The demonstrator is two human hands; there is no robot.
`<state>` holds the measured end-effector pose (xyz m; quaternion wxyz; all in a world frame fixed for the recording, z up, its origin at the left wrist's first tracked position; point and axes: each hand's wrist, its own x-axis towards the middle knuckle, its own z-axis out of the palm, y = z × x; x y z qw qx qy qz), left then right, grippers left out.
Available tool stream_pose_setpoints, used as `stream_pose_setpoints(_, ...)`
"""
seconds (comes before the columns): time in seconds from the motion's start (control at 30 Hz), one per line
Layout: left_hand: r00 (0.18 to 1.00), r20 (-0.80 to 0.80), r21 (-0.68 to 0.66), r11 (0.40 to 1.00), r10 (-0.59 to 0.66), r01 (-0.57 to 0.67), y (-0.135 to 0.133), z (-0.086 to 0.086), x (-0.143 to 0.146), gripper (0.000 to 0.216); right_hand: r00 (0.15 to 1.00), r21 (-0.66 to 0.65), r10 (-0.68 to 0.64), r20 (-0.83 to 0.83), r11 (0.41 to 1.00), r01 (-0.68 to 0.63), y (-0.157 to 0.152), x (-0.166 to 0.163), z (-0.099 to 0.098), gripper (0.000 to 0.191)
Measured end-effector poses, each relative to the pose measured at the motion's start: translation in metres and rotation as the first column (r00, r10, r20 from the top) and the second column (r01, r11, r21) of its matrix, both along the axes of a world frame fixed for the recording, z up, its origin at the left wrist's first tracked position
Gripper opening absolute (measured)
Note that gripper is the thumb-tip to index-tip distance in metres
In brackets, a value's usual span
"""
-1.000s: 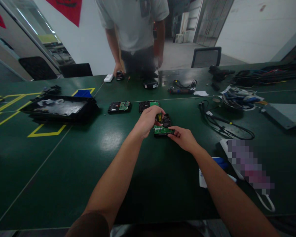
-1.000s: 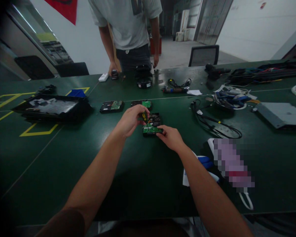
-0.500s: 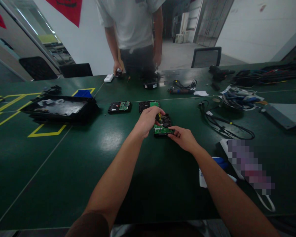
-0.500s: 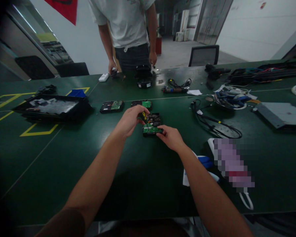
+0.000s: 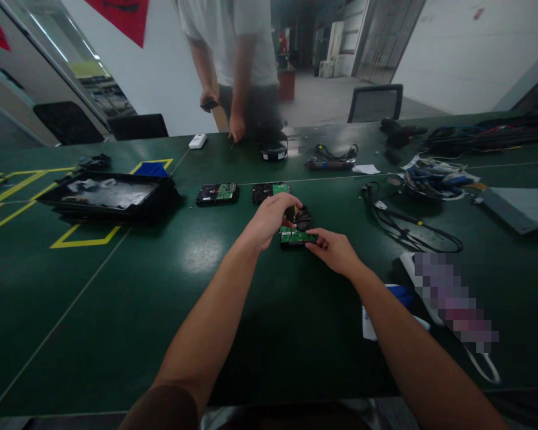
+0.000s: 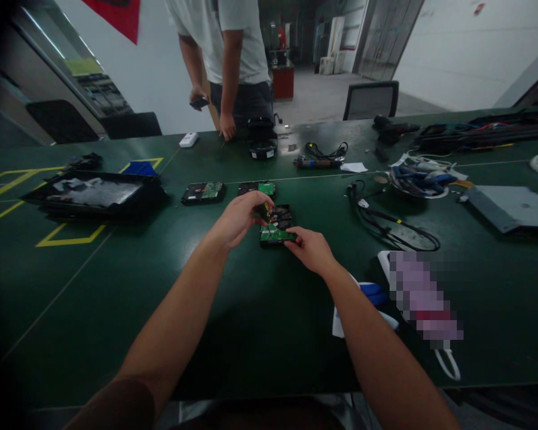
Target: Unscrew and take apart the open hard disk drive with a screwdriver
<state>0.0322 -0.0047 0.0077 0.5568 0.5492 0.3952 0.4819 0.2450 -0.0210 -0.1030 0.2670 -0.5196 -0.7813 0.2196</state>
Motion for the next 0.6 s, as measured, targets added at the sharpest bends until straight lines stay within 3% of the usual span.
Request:
stream_pose_setpoints(0.1, 0.999, -0.033, 0.024, 0.999, -0.036, 0.037, 0.0005, -0.0008, -0.0014, 0.022, 1.000, 0.004, 0.000, -0.008, 1.000, 0.001, 0.0004, 0.0002, -0.0006, 0.039)
stream_pose_setpoints(0.2, 0.996, 0.021, -0.059, 0.995, -0.082, 0.083, 0.0001, -0.0015, -0.0005, 0.022, 1.000, 0.004, -0.005, 0.003, 1.000, 0.005, 0.0008, 0.0005, -0.0008, 0.040)
stream_pose_setpoints(0.33, 0.994, 0.103, -0.130, 0.991, -0.030, 0.044, 0.0000, -0.0022, 0.0022, 0.019, 1.000, -0.001, 0.003, 0.023, 1.000, -0.003, 0.0008, 0.0009, 0.0001, 0.041)
stream_pose_setpoints(0.47, 0.999, 0.040, -0.052, 0.998, 0.024, -0.022, 0.0002, -0.0015, 0.0015, 0.016, 1.000, -0.003, 0.004, 0.012, 1.000, -0.004, 0.0001, 0.0007, 0.0011, 0.039)
stream_pose_setpoints(0.6, 0.999, -0.043, 0.017, 1.000, 0.009, -0.009, 0.0005, -0.0008, -0.0009, 0.022, 1.000, -0.011, 0.001, 0.001, 1.000, -0.001, -0.0005, 0.0002, 0.0020, 0.039)
